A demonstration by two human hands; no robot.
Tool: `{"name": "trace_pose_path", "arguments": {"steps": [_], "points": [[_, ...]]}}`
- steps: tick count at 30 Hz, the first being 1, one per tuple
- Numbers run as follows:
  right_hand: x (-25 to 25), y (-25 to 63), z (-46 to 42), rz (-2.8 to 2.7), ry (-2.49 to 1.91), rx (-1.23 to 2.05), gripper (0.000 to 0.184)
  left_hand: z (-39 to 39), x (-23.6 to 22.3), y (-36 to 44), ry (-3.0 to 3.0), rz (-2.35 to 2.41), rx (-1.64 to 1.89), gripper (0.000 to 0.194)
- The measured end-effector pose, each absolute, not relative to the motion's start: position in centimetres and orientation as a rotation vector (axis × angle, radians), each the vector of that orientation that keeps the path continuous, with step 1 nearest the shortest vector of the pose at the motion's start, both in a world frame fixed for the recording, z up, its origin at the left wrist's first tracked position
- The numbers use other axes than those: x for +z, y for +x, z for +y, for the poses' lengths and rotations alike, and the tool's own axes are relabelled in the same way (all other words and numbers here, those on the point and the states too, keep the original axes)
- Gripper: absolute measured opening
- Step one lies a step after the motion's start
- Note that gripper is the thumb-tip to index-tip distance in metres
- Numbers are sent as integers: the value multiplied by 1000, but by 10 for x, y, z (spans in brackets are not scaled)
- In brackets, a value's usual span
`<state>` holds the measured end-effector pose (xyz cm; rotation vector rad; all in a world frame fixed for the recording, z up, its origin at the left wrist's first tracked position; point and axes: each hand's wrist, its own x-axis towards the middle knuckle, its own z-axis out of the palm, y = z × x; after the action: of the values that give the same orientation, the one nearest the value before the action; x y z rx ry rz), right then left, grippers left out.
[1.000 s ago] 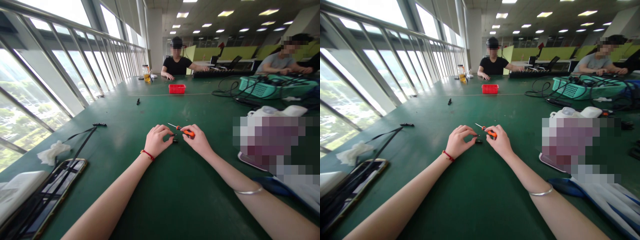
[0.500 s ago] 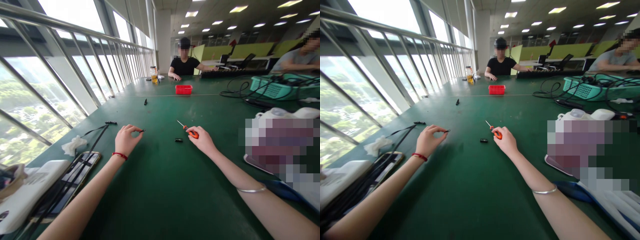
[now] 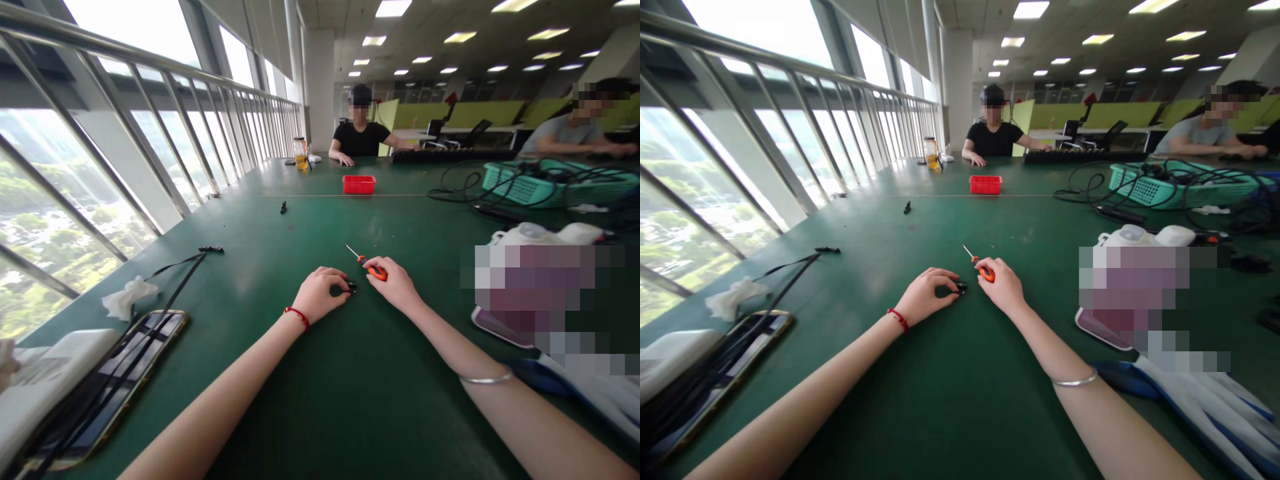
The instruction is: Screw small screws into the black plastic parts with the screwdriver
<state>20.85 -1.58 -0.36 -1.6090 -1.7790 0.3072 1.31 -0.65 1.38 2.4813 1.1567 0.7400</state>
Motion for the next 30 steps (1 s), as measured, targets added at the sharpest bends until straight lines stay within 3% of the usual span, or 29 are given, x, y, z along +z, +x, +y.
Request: {"name": "trace_pose_path", "arguments": {"steps": [8,12,16,30], "points": [[-2,208,-18,-1770,-1600,308,17,-11,24,-29,2518,1305,806,11],[-3,209,-17,-1784,-1599,307,18,-16,41,-94,2329,1914,864,19],[-3,208,-18,-1785,-1608,317,18,-25,41,-144,2134,2335,689,26],[-3,208,-18,-1788,-1596,316,18,-18,61,-170,1993,2363,467,36]]}}
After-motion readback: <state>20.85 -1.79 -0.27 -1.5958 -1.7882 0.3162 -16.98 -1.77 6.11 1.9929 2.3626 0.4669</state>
